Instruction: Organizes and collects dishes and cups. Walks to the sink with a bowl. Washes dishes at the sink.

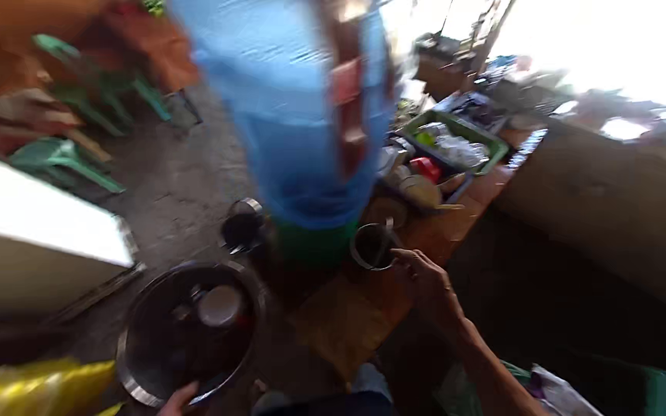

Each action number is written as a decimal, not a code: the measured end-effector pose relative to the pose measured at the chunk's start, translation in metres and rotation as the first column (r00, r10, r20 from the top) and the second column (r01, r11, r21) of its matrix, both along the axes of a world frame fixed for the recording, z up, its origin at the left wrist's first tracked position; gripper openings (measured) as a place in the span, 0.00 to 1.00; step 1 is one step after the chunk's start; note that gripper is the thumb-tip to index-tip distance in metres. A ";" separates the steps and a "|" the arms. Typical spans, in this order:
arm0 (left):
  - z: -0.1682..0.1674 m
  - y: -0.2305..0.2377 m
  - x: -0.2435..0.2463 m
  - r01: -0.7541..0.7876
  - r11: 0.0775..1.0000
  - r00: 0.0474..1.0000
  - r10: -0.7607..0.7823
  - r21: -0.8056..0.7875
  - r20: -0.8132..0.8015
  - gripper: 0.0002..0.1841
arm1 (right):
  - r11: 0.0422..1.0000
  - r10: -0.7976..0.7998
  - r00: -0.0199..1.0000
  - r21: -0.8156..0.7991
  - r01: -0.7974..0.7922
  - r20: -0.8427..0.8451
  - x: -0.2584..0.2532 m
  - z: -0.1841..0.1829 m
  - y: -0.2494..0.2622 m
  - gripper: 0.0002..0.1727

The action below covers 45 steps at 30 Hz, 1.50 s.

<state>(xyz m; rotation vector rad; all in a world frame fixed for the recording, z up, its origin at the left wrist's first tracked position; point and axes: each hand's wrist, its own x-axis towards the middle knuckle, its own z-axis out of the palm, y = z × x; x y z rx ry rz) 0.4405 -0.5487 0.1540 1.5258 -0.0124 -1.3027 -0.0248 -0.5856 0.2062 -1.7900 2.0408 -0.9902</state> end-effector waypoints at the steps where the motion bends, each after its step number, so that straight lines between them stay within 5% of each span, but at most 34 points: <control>1: -0.003 -0.010 0.012 0.012 0.999 1.000 -0.013 0.034 0.021 0.09 | 0.999 0.044 0.999 -0.005 -0.044 0.010 0.039 0.001 0.000 0.17; 9: 0.019 -0.038 0.105 0.123 0.991 0.992 -0.123 0.055 -0.011 0.07 | 0.911 0.378 0.919 0.131 -0.391 0.116 0.331 0.033 -0.036 0.12; 13: 0.026 -0.048 0.132 0.175 0.984 0.983 -0.173 0.044 -0.054 0.09 | 0.707 0.514 0.857 0.555 -0.439 0.023 0.441 0.028 -0.059 0.18; 17: 0.022 -0.060 0.151 0.177 0.984 0.980 -0.175 0.017 -0.090 0.11 | 0.499 0.585 0.806 0.824 -0.268 -0.092 0.507 0.008 -0.089 0.17; 23: 0.022 -0.078 0.169 0.124 0.992 0.985 -0.124 -0.010 -0.117 0.14 | 0.430 0.655 0.733 0.889 -0.160 -0.185 0.535 -0.020 -0.122 0.19; 31: 0.016 -0.141 0.170 0.119 0.993 0.985 -0.117 0.002 -0.123 0.18 | 0.567 0.526 0.840 0.791 -0.230 -0.132 0.528 -0.030 -0.186 0.25; 45: 0.005 -0.266 0.143 0.109 0.994 0.983 -0.108 -0.003 -0.150 0.17 | 0.598 0.556 0.800 0.777 -0.198 -0.224 0.520 -0.043 -0.311 0.24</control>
